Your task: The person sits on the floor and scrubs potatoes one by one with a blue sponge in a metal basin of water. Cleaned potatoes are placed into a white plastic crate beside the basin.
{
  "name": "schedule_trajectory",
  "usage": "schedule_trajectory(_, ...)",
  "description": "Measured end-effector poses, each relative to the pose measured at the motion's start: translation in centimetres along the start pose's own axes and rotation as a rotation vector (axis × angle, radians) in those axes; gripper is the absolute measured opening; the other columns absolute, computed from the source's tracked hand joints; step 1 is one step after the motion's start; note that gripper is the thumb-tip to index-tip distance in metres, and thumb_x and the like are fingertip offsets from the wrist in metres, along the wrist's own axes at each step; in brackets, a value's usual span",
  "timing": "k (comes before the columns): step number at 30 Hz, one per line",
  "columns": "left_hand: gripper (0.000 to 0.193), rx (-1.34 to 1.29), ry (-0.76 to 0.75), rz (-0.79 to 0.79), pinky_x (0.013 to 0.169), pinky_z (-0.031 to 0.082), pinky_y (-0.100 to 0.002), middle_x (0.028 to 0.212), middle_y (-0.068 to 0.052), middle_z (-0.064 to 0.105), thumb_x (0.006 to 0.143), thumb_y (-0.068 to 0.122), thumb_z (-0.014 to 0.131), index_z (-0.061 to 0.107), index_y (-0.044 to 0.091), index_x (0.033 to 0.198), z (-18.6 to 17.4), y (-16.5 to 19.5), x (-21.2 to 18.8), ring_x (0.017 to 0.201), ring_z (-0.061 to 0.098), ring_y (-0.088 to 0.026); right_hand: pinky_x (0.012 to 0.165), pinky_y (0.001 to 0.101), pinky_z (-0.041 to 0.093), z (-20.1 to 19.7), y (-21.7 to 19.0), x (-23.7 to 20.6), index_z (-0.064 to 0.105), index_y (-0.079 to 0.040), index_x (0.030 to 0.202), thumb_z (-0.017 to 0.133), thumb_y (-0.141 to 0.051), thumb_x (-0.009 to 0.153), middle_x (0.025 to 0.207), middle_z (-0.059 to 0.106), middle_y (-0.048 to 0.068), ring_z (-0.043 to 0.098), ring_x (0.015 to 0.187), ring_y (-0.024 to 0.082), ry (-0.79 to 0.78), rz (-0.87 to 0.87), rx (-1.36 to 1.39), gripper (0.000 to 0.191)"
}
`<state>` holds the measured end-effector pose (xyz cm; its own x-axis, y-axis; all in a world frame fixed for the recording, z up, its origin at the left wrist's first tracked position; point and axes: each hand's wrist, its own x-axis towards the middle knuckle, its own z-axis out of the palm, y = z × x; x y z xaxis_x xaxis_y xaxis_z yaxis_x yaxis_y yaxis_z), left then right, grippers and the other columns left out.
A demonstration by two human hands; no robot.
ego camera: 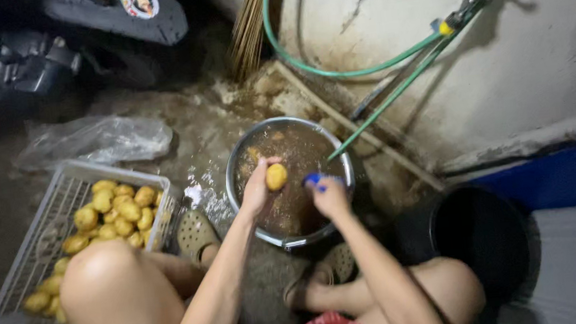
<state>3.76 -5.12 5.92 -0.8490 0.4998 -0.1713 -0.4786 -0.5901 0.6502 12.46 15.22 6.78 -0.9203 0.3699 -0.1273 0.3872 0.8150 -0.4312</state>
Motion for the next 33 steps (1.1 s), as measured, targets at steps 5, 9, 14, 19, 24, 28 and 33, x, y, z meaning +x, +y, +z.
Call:
schedule_trajectory(5,0.049,-0.196,0.163,-0.098,0.08,0.057,-0.041,0.109,-0.013,0.068,0.107,0.05,0.033,0.058,0.011,0.124,-0.6,1.0,-0.6,0.092,0.068,-0.027,0.105,0.0804,0.013,5.3,1.8,-3.0,0.076,-0.012,0.105,0.073,-0.039,0.082,0.127,0.065,0.011,0.05,0.123,0.034,-0.138,-0.152,-0.322,0.036)
schedule_trajectory(9,0.039,-0.401,0.142,-0.052,0.091,0.059,-0.043,0.11,-0.014,0.066,0.11,0.042,0.046,0.056,0.005,0.119,-1.5,0.4,0.0,0.102,0.068,-0.028,0.086,0.0525,0.039,5.0,0.4,-1.8,0.074,-0.007,0.092,0.07,-0.041,0.095,0.092,0.066,0.008,0.056,0.091,0.022,-0.342,0.069,0.185,0.034)
schedule_trajectory(14,0.025,-0.167,0.333,0.082,0.087,0.052,-0.042,0.107,-0.009,0.061,0.108,0.035,0.055,0.051,0.013,0.12,-1.8,-0.8,0.8,0.099,0.059,-0.023,0.07,0.0256,0.044,0.0,-4.7,-0.1,0.066,-0.005,0.083,0.065,-0.036,0.103,0.078,0.062,0.0,0.055,0.076,0.009,-0.233,-0.206,0.927,0.037)
schedule_trajectory(19,0.038,-0.226,0.185,0.121,0.089,0.054,-0.04,0.105,-0.012,0.066,0.108,0.04,0.047,0.059,0.005,0.116,1.3,-0.3,0.8,0.098,0.063,-0.026,0.071,0.0294,0.049,-3.2,-7.3,-2.7,0.072,-0.002,0.089,0.074,-0.031,0.092,0.082,0.066,0.005,0.06,0.077,0.011,0.004,-0.415,0.584,0.029)
schedule_trajectory(24,0.048,-0.23,0.184,0.196,0.09,0.053,-0.043,0.104,-0.016,0.067,0.109,0.045,0.044,0.058,-0.001,0.113,1.0,1.4,0.5,0.101,0.068,-0.032,0.074,0.0343,0.054,-5.3,-4.7,-1.8,0.076,-0.003,0.09,0.075,-0.03,0.093,0.082,0.072,0.008,0.064,0.078,0.016,0.002,-0.251,0.439,0.027)
schedule_trajectory(28,0.069,-0.597,0.36,0.252,0.089,0.051,-0.047,0.112,-0.017,0.065,0.106,0.061,0.036,0.057,-0.003,0.12,-5.0,6.1,-2.2,0.101,0.066,-0.033,0.066,0.0318,0.048,-9.0,-2.6,-0.9,0.075,-0.002,0.09,0.072,-0.033,0.097,0.071,0.064,0.005,0.055,0.067,0.014,-0.055,-0.301,0.301,0.032)
schedule_trajectory(33,0.067,-0.805,0.709,0.498,0.093,0.049,-0.047,0.127,-0.014,0.066,0.093,0.07,0.028,0.051,0.016,0.124,-10.1,10.7,-6.3,0.107,0.067,-0.034,0.067,0.0283,0.042,-13.9,-1.9,-1.9,0.072,-0.002,0.084,0.07,-0.031,0.099,0.074,0.062,-0.001,0.05,0.072,0.007,-0.099,-0.282,0.485,0.033)
